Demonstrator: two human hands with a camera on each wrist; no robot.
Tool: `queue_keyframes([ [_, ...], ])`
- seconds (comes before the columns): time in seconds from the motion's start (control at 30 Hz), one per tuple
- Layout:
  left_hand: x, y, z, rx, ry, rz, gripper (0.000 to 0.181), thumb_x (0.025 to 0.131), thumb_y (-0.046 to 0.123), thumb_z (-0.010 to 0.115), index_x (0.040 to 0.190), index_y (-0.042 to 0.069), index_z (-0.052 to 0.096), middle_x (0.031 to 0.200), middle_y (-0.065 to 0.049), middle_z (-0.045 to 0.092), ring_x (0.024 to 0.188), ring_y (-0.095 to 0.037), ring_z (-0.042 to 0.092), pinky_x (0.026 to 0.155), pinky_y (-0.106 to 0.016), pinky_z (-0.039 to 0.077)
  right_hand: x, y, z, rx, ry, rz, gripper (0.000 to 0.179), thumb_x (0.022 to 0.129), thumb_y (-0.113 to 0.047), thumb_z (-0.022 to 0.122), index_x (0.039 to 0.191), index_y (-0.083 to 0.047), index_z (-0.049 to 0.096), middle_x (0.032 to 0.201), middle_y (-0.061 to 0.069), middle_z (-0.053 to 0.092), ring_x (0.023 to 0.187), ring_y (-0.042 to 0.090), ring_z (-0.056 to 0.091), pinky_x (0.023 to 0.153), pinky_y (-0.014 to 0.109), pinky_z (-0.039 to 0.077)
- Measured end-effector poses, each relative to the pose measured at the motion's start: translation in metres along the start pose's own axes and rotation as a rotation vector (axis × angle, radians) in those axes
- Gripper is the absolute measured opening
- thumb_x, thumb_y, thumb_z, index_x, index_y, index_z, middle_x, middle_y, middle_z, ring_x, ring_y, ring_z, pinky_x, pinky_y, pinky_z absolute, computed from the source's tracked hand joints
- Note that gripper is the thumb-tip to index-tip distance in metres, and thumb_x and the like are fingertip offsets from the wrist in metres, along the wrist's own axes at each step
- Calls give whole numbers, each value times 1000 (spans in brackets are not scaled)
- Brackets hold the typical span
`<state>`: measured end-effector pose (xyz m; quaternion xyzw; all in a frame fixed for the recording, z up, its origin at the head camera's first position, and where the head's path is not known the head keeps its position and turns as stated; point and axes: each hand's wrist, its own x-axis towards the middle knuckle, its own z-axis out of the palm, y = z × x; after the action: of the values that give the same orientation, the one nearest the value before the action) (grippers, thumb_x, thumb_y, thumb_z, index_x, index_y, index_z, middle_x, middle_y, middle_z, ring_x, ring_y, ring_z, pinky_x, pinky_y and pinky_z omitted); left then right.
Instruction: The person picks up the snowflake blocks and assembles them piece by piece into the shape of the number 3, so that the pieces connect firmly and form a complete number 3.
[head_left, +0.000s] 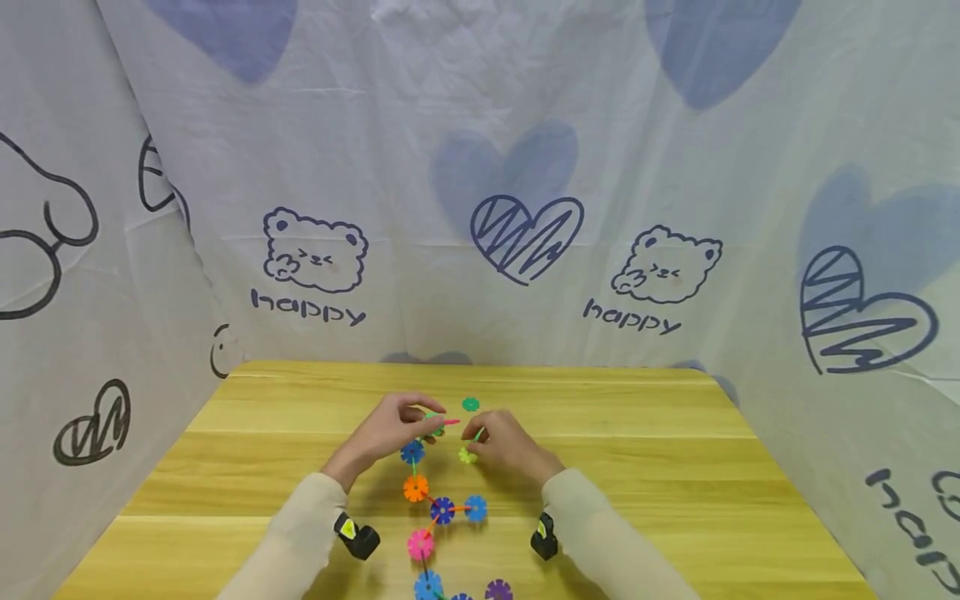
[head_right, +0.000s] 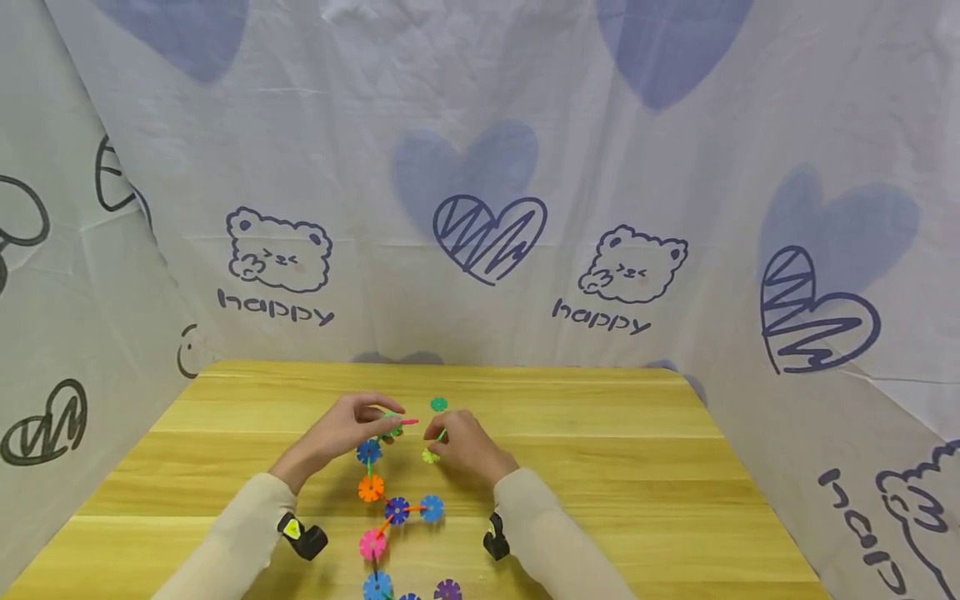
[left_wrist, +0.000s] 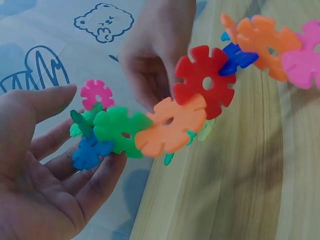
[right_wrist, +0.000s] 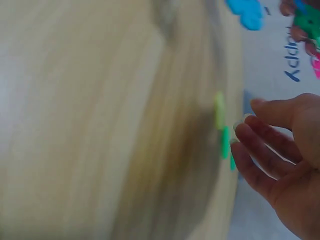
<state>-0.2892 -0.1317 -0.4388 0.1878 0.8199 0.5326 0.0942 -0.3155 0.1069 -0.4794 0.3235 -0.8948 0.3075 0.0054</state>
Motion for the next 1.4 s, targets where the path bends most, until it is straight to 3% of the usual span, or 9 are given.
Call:
queue_keyframes([
  [0.17,-1,0,1,3,2,11,38,99,28,71,133,9,67,106,-18,77,94,-41,73,78,-31,58,1,2,10,-88,-71,-2,20,92,-10,78,109,0,77,104,13,72,82,18,69,74,22,56],
  [0.27,-1,0,1,-2,-4,16,39,100,26,70,134,8,67,118,-24,73,97,-44,72,78,-32,59,1,1,13,-130,-80,-2,20,91,-9,78,109,0,77,102,12,69,86,21,68,77,24,56],
  [0.4,-1,0,1,3,-12,7,37,100,26,69,133,9,68,127,-23,70,97,-42,72,77,-32,59,0,1,13,-134,-76,14,16,90,-6,78,106,-1,78,98,11,70,91,22,65,79,27,56],
  [0.67,1,-2,2,-13,-28,9,33,102,21,67,131,6,68,120,-23,74,98,-43,72,79,-32,61,-2,4,12,-98,-54,44,14,87,-5,82,99,-7,75,90,5,70,80,12,58,73,25,51],
  [0.87,2,-4,4,-17,-25,33,30,102,20,66,128,7,70,118,-18,76,98,-45,71,78,-33,60,-2,1,3,-19,-28,78,9,92,-2,74,99,-7,75,85,6,70,76,11,60,70,25,52],
  [1.07,2,-5,5,-14,-24,44,29,102,21,66,126,4,70,119,-26,73,96,-45,71,77,-33,61,-1,-7,-12,139,-19,103,13,99,-5,67,110,-2,74,76,11,71,58,12,62,58,25,54],
  [1.27,3,-6,6,-5,-22,39,27,102,23,66,122,6,72,117,-27,74,93,-43,71,75,-34,60,-1,-18,-25,337,24,154,20,102,-1,61,118,2,72,87,17,71,63,20,69,67,49,63],
  [1.4,2,-5,6,-7,-20,44,25,102,22,66,120,7,73,117,-26,74,93,-41,72,76,-34,60,0,-23,-29,388,36,162,22,102,-1,60,121,3,71,93,18,72,65,14,67,73,53,63],
])
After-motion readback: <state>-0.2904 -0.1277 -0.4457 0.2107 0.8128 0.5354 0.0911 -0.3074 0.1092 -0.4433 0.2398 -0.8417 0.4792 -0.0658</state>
